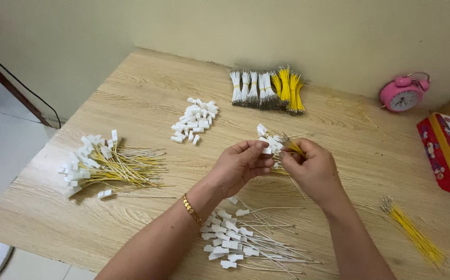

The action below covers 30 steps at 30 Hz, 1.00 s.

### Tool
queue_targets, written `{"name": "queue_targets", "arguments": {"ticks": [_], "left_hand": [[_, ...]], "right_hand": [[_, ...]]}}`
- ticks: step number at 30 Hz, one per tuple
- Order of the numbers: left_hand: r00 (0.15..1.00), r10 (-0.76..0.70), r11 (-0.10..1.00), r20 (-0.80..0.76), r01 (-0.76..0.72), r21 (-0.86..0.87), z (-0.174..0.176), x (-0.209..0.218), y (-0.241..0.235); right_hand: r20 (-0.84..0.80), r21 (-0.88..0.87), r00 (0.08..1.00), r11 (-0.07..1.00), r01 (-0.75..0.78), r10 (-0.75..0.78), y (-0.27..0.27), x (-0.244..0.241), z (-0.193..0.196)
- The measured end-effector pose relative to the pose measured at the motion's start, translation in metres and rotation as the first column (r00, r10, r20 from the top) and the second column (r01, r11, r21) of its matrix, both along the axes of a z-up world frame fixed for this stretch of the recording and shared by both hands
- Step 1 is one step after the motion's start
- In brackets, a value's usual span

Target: The person inserts small white plastic pieces onto the ends of thin yellow sticks. They repeatedly pick up a stick and a plastic piece, fit them together, and place the assembled item onto a growing pile on the table.

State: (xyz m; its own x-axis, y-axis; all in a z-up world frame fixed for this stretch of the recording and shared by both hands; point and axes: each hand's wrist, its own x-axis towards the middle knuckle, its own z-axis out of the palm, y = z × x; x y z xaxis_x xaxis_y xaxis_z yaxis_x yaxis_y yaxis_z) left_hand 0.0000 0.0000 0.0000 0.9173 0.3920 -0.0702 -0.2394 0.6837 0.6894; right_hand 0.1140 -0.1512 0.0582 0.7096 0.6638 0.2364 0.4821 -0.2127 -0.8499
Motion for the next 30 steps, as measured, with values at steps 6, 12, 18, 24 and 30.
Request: {"name": "queue_targets", "arguments": {"ticks": [6,12,18,24,30], "left_hand": [[0.999,-0.042,0.999,-0.007,0.042,-0.013,-0.009,0.002,0.005],[0.998,-0.058,0.997,0.014,0.058,-0.051,0.003,-0.004,0.0],[0.999,-0.054,0.997,0.001,0.054,-0.055,-0.001,-0.002,0.001],[0.999,-0.043,0.997,0.008,0.043,-0.06,-0.001,-0.001,0.007],[0.998,-0.018,0.999,-0.057,0.02,0.026,0.002,-0.003,0.001]], "right_hand": [[0.157,0.06,0.987,0.997,-0.048,0.038,-0.002,-0.005,0.011],[0.219,0.038,0.974,0.997,-0.063,0.053,-0.005,-0.007,0.017],[0.225,0.033,0.967,0.991,-0.131,0.121,-0.002,-0.006,0.009],[0.074,-0.048,0.99,0.992,-0.115,0.118,-0.006,-0.009,0.015],[0.124,-0.135,0.981,0.982,-0.133,0.15,-0.001,-0.003,0.006]]}}
